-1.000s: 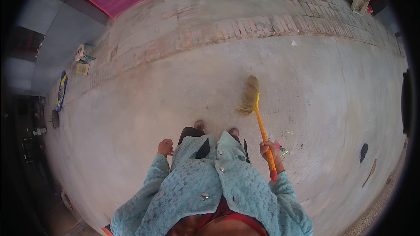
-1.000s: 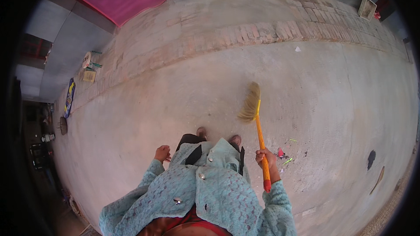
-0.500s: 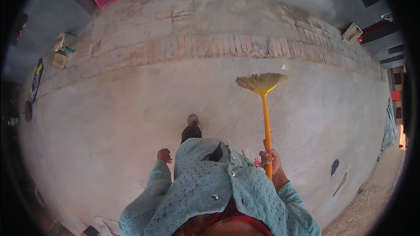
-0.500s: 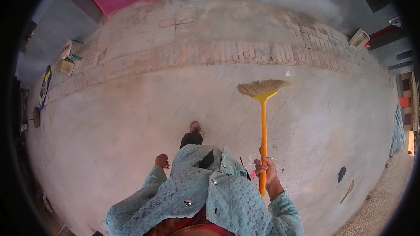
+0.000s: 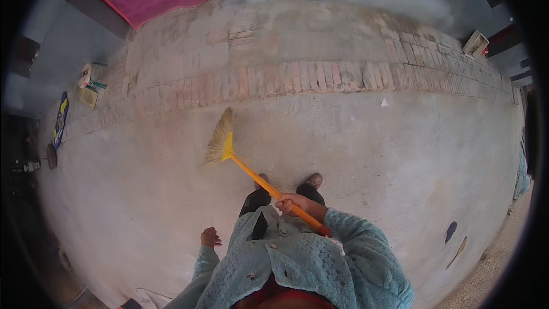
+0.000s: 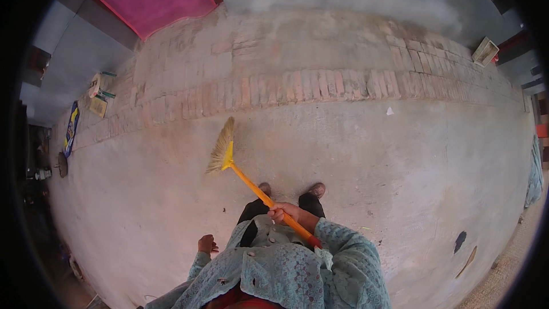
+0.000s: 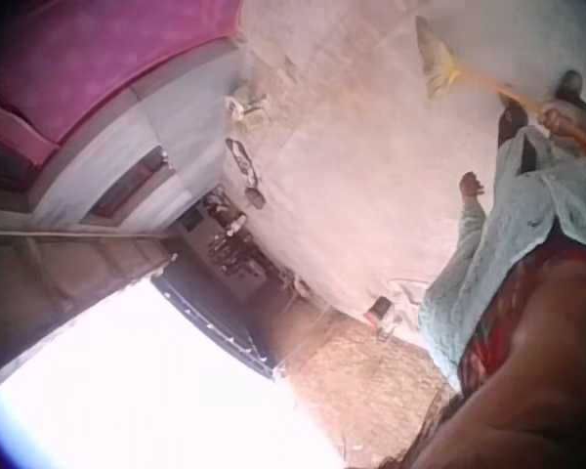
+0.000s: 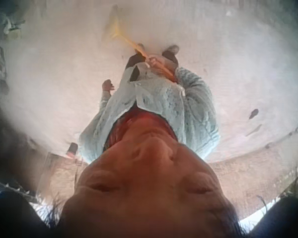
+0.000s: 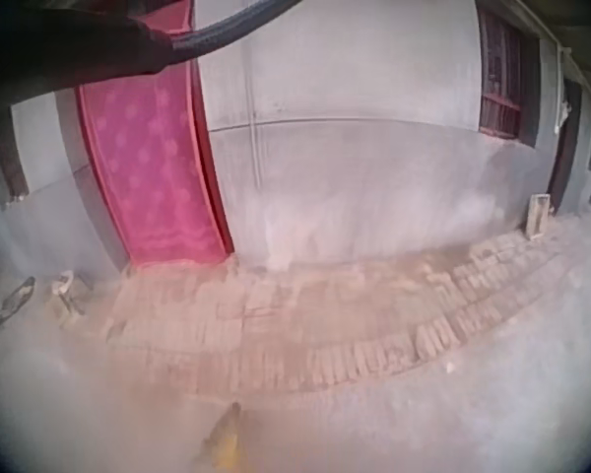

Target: The person sweeps a tiled floor using a yellow broom, moving debris and dust into a pile. The person walks around the area, sweeping different sections and gathering scattered items.

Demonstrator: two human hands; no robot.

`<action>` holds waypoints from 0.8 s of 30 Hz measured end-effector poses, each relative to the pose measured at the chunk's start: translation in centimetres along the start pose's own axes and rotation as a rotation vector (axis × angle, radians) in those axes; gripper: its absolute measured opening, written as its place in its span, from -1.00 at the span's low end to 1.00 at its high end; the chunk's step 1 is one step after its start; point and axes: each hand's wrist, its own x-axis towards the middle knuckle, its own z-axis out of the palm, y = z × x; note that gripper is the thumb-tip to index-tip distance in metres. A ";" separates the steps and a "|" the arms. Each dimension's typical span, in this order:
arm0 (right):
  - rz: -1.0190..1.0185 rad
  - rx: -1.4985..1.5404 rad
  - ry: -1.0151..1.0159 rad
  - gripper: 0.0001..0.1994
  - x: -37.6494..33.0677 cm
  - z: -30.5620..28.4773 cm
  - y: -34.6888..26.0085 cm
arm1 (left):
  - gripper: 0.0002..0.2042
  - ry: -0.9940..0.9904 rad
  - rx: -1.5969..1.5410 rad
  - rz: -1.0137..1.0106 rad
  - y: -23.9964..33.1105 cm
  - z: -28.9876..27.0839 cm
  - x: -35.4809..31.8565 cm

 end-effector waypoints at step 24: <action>-1.066 0.317 -0.152 -0.89 -35.1 -0.2 -1.7 | -0.71 -0.176 0.381 0.137 16.2 13.9 -5.2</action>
